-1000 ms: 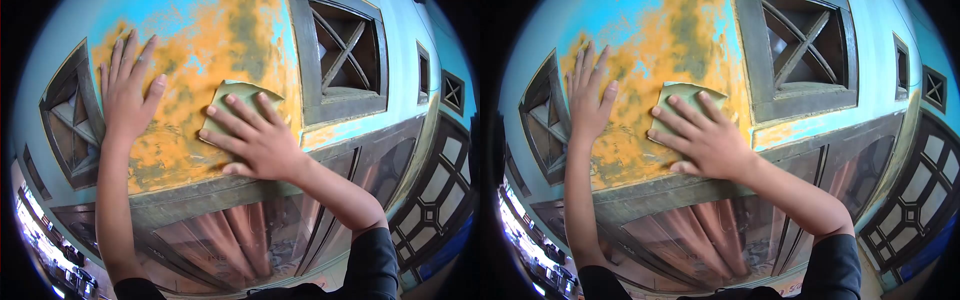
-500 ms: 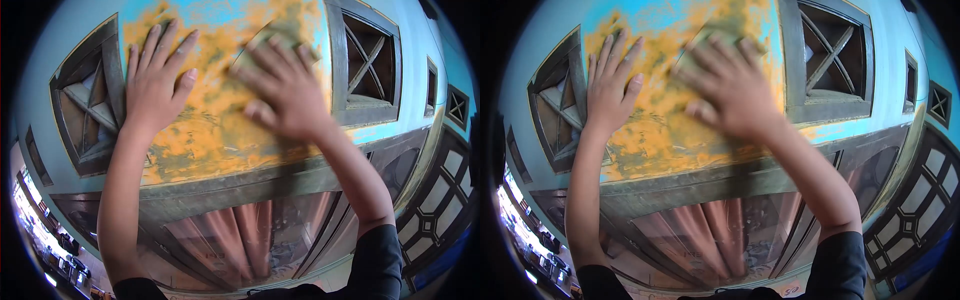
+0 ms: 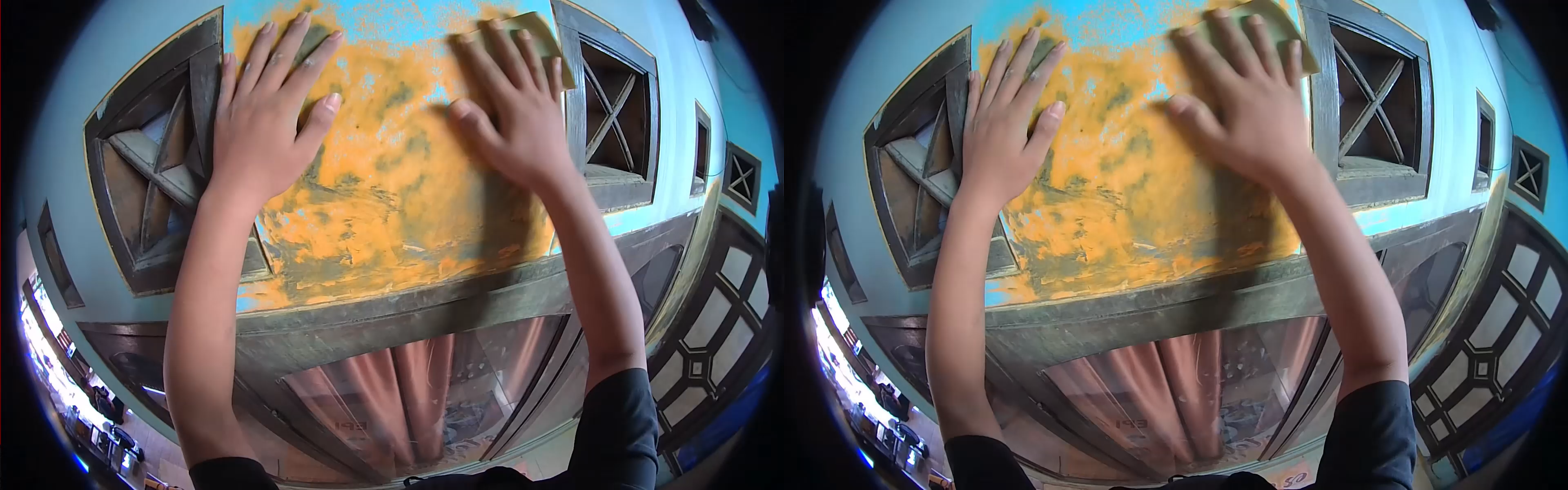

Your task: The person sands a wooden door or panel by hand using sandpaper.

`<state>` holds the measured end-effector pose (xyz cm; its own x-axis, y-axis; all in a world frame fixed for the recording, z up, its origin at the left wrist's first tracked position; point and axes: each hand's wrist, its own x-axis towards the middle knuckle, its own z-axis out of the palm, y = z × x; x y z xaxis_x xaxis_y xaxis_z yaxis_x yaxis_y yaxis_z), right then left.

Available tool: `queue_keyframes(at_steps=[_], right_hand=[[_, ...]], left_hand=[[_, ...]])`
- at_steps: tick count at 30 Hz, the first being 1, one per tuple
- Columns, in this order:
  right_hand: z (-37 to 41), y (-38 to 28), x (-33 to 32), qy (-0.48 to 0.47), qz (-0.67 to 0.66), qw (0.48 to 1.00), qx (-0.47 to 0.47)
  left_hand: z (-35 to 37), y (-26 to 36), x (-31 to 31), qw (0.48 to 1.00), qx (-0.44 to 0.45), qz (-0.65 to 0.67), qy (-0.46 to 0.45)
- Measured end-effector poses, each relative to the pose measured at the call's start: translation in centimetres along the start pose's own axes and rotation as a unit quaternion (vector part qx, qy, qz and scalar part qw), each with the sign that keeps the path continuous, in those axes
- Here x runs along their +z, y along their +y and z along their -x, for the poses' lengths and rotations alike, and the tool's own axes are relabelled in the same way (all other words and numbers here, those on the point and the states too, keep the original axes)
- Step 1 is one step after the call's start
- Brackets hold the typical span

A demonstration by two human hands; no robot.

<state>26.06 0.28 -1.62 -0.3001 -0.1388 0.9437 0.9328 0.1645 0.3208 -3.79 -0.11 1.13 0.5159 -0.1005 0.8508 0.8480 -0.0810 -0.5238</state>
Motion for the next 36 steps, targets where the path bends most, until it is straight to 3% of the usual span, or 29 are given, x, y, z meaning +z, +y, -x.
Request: queue_keyframes(at_steps=[1,3,6,9,11,12,14,15,18,22,25,26,29,31,35,36], right_hand=[[0.3,-2.1,-0.5,-0.032,0.005,0.999,-0.02],[2.1,-6.3,-1.3,-0.123,-0.058,0.98,-0.147],[2.3,-6.1,-0.9,-0.158,-0.102,0.958,-0.218],[-0.8,-1.1,0.0,-0.048,-0.009,0.995,-0.088],[-1.1,-0.6,0.6,-0.024,-0.006,0.999,-0.043],[-0.7,-2.5,0.2,-0.012,-0.008,0.999,-0.035],[1.9,-6.9,-0.5,-0.106,-0.042,0.985,-0.13],[3.2,-8.5,-0.7,-0.152,-0.078,0.965,-0.197],[4.5,-8.6,0.0,-0.168,-0.102,0.945,-0.263],[0.3,-4.7,-0.1,-0.093,-0.019,0.989,-0.118],[1.8,-8.3,-1.2,-0.144,-0.037,0.974,-0.168],[3.9,-9.9,-0.7,-0.161,-0.083,0.957,-0.228],[6.7,-11.0,-0.5,-0.213,-0.143,0.919,-0.298],[4.3,-8.3,-1.1,-0.217,-0.091,0.933,-0.274],[0.2,-2.6,0.2,-0.043,-0.04,0.994,-0.087],[0.3,-2.8,0.2,-0.036,-0.035,0.996,-0.068]], left_hand=[[-0.1,0.2,0.0,1.0,0.0,0.001,0.002],[-0.2,0.4,0.0,1.0,-0.001,0.003,0.007],[0.0,0.3,0.1,1.0,0.002,0.008,0.013],[0.4,0.0,0.2,1.0,0.008,0.007,0.021],[0.4,-0.1,0.4,1.0,0.01,-0.007,0.022],[0.2,0.1,-0.2,1.0,-0.011,-0.002,-0.02],[-0.5,0.8,-1.7,0.993,-0.051,0.01,-0.102],[-0.5,0.8,-1.8,0.993,-0.054,0.021,-0.1],[-0.4,0.7,-1.5,0.994,-0.052,0.045,-0.087],[-0.3,0.7,-1.6,0.994,-0.051,0.046,-0.08],[-0.1,0.7,-1.0,0.997,-0.045,0.031,-0.057],[0.0,0.7,-0.7,0.998,-0.04,0.022,-0.044],[-0.2,0.6,-1.3,0.995,-0.048,0.047,-0.069],[-0.1,0.5,-0.9,0.997,-0.039,0.043,-0.049],[-0.1,0.7,-1.2,0.996,-0.047,0.03,-0.066],[-0.1,0.7,-1.2,0.996,-0.046,0.036,-0.067]])
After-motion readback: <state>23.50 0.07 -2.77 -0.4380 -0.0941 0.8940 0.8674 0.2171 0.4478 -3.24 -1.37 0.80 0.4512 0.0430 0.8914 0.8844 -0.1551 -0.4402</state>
